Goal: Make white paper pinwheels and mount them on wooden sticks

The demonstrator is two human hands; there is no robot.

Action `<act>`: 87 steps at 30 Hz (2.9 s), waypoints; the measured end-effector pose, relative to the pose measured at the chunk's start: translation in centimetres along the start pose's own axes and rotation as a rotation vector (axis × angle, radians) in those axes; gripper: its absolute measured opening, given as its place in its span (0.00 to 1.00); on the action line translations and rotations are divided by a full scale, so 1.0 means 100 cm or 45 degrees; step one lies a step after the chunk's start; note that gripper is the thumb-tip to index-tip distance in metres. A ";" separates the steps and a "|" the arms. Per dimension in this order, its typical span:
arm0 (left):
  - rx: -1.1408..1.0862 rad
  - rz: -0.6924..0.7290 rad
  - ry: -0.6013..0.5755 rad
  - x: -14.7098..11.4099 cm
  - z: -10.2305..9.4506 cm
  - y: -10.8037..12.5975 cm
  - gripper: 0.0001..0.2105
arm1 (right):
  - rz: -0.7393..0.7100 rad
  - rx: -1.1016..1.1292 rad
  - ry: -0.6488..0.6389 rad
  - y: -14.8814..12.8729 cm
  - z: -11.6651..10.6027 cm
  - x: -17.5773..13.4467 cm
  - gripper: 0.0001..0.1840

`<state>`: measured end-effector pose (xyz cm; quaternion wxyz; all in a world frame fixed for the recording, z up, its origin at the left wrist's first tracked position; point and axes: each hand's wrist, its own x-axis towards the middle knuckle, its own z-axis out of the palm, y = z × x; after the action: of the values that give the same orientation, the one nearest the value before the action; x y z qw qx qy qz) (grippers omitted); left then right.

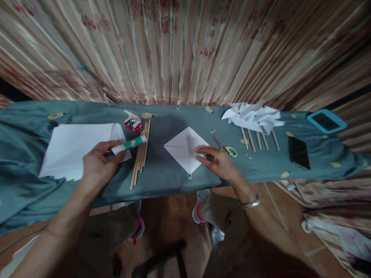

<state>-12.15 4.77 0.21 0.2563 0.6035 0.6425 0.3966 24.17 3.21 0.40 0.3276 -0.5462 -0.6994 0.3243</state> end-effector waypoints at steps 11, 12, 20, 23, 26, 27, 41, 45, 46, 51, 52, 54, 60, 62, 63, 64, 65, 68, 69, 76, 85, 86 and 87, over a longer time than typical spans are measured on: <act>0.692 0.404 -0.082 -0.004 0.002 0.012 0.16 | -0.358 -0.440 -0.177 0.006 0.007 -0.021 0.19; 0.714 0.460 -0.046 -0.005 0.004 0.016 0.18 | -0.384 -0.463 -0.159 0.007 0.008 -0.021 0.19; 0.367 0.984 -0.429 -0.037 0.083 0.058 0.15 | -0.421 -0.500 -0.093 -0.003 0.010 -0.026 0.14; 0.299 0.944 -0.622 -0.045 0.113 0.066 0.16 | -0.338 -0.388 0.004 -0.003 0.015 -0.025 0.12; 0.262 0.860 -0.644 -0.043 0.126 0.068 0.18 | -0.218 -0.292 0.127 -0.001 0.022 -0.021 0.09; 0.250 0.836 -0.627 -0.042 0.128 0.067 0.19 | -0.180 -0.274 0.171 -0.001 0.024 -0.019 0.08; 0.346 0.887 -0.586 -0.045 0.131 0.065 0.19 | -0.025 -0.314 0.316 -0.004 0.030 -0.004 0.05; 0.392 0.911 -0.590 -0.046 0.131 0.066 0.19 | -0.038 -0.373 0.347 -0.003 0.031 -0.004 0.05; 0.396 0.915 -0.598 -0.046 0.131 0.067 0.19 | -0.036 -0.383 0.349 -0.003 0.031 -0.004 0.06; 0.397 0.927 -0.636 -0.046 0.132 0.070 0.20 | -0.003 -0.415 0.351 -0.002 0.032 -0.003 0.07; 0.398 0.926 -0.634 -0.046 0.132 0.070 0.20 | 0.000 -0.417 0.349 -0.003 0.032 -0.002 0.06; 0.406 0.927 -0.624 -0.046 0.132 0.070 0.19 | 0.008 -0.413 0.348 -0.003 0.032 -0.002 0.06; 0.435 0.947 -0.622 -0.046 0.132 0.071 0.19 | 0.034 -0.398 0.341 -0.005 0.032 0.000 0.07; 0.429 0.945 -0.622 -0.046 0.132 0.071 0.19 | 0.035 -0.408 0.344 -0.005 0.033 0.000 0.07; 0.426 0.938 -0.625 -0.047 0.132 0.070 0.19 | 0.032 -0.414 0.345 -0.005 0.033 0.000 0.07; 0.423 0.931 -0.628 -0.047 0.133 0.070 0.19 | 0.028 -0.421 0.345 -0.006 0.033 0.001 0.07; 0.418 0.925 -0.631 -0.047 0.133 0.070 0.20 | 0.025 -0.428 0.345 -0.006 0.033 0.001 0.07; 0.403 0.901 -0.652 -0.047 0.134 0.069 0.20 | 0.019 -0.445 0.343 -0.007 0.033 0.001 0.07; 0.403 0.895 -0.659 -0.047 0.134 0.069 0.21 | 0.015 -0.448 0.342 -0.007 0.033 0.001 0.07; 0.409 0.914 -0.629 -0.047 0.134 0.069 0.20 | 0.018 -0.451 0.337 -0.008 0.033 0.002 0.07; 0.434 0.889 -0.660 -0.047 0.134 0.070 0.20 | 0.009 -0.489 0.329 -0.008 0.034 0.002 0.07; 0.430 0.883 -0.668 -0.047 0.134 0.070 0.20 | 0.010 -0.492 0.329 -0.007 0.034 0.002 0.08; 0.430 0.883 -0.672 -0.047 0.134 0.070 0.20 | 0.012 -0.496 0.328 -0.007 0.034 0.002 0.08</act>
<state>3.35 2.59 -2.23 0.1613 0.8961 0.3714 0.1816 20.97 2.97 -0.92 0.3013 -0.6391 -0.6986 0.1122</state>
